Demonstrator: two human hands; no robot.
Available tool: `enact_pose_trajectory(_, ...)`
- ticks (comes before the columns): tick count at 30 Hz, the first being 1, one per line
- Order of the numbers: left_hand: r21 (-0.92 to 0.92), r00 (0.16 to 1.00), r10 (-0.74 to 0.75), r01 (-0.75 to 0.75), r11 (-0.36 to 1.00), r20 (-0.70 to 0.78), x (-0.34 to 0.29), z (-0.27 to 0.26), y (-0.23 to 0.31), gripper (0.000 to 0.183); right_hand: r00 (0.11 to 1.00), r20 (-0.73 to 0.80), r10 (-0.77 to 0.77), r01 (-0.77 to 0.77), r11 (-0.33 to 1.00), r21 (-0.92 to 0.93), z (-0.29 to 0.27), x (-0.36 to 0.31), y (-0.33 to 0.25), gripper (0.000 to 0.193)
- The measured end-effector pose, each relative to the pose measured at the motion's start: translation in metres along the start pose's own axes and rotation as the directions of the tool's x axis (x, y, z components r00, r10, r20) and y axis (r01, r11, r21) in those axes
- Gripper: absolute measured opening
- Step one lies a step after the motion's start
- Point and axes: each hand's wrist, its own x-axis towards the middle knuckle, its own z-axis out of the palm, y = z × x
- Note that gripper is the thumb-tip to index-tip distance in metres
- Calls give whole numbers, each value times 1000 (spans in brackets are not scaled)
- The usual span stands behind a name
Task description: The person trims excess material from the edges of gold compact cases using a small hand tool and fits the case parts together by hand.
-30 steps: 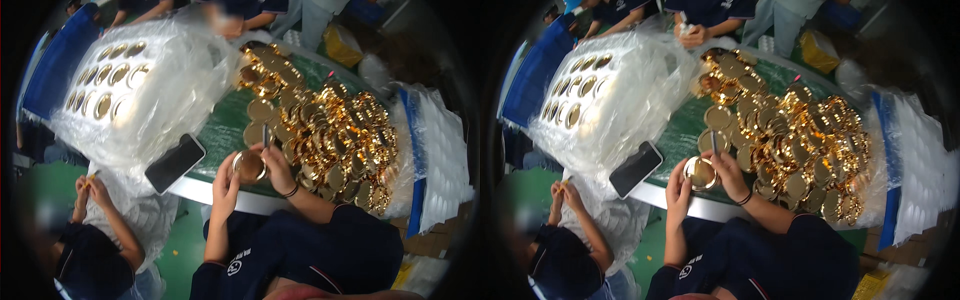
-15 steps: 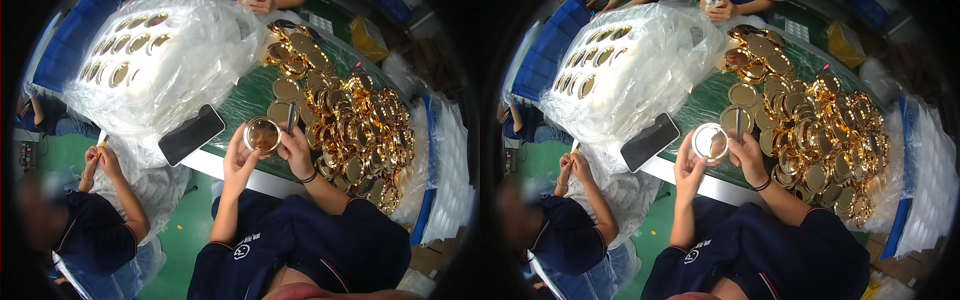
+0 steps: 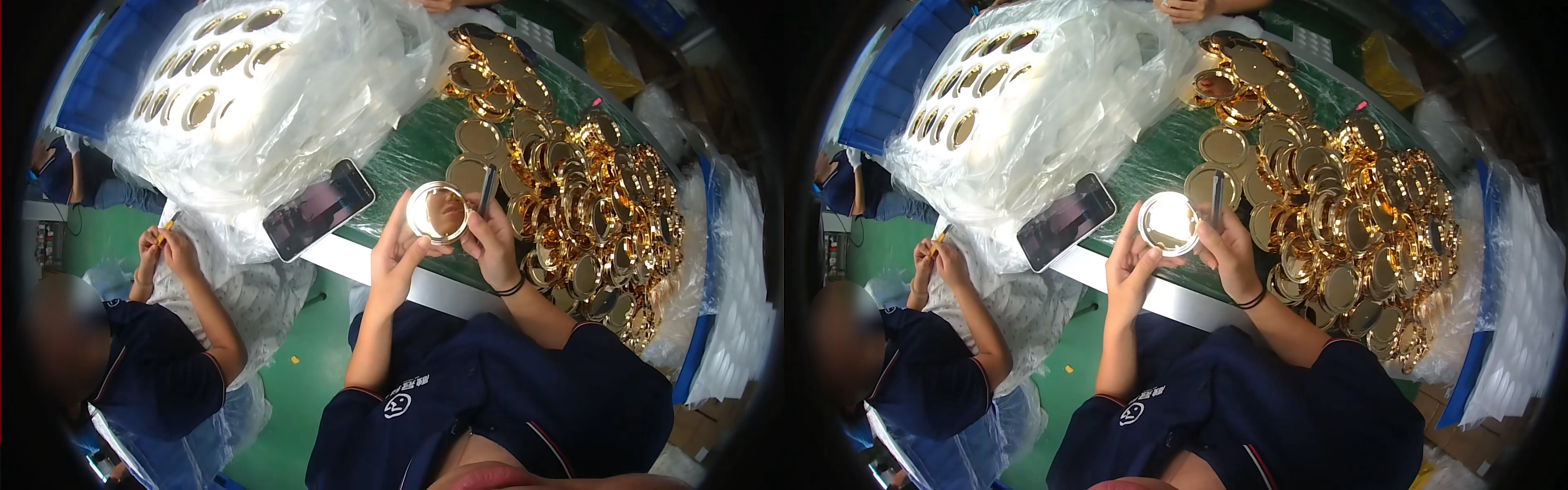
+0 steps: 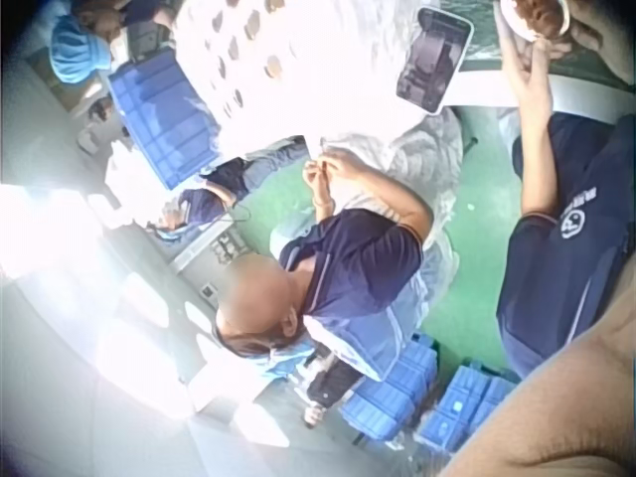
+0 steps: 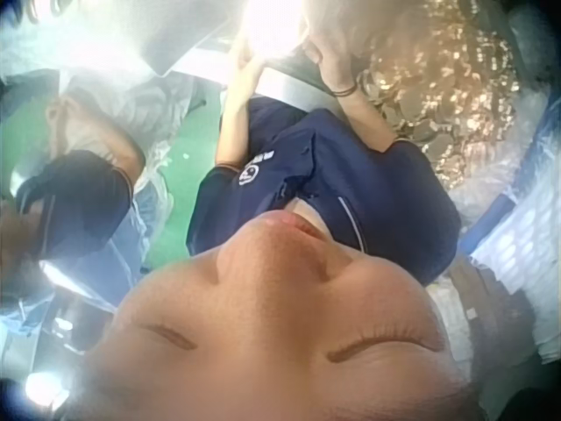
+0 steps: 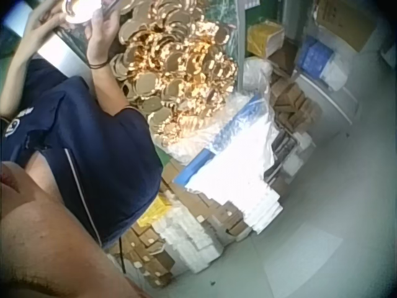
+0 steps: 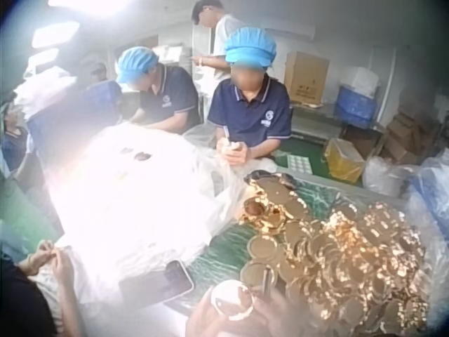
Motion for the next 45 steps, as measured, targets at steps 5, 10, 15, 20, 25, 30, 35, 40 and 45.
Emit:
enact_pose_trajectory(5, 13, 999, 20, -19, 1000, -38, 0, -1, 0, 58, 1000, 1, -1, 1, 1000, -18, 1, -1, 0, 28)
enact_pose_trajectory(10, 20, 999, 28, -28, 999, -39, 1, -2, -1, 54, 1000, -7, 13, -13, 1000, -12, 2, 0, -1, 27)
enact_pose_trajectory(15, 16, 999, 13, -12, 1000, -38, 0, -6, -1, 51, 1000, -7, 17, -17, 1000, -19, 3, -1, -2, 27)
enact_pose_trajectory(20, -60, 997, 55, -59, 996, -59, 0, -3, -4, 44, 1000, -12, 6, -6, 1000, -18, 2, -1, 0, 26)
enact_pose_trajectory(25, 21, 990, 118, -117, 993, -82, 0, -6, -7, 33, 1000, -25, 14, -14, 1000, -27, -1, -2, 3, 26)
enact_pose_trajectory(30, -5, 995, 80, -80, 997, -52, 0, -9, -9, 33, 999, -41, 16, -16, 1000, 1, -1, -2, 2, 26)
enact_pose_trajectory(35, 55, 996, 48, -44, 997, -69, 0, -6, -4, 40, 999, -47, 14, -15, 1000, -19, -1, -1, 2, 26)
enact_pose_trajectory(40, 42, 994, 109, -108, 993, -27, -1, -9, -7, 46, 998, -60, 22, -23, 1000, -19, -1, -2, 4, 26)
enact_pose_trajectory(45, 14, 996, 92, -92, 996, -11, -1, -9, -6, 47, 999, -34, 42, -42, 999, 8, -4, -3, 5, 27)
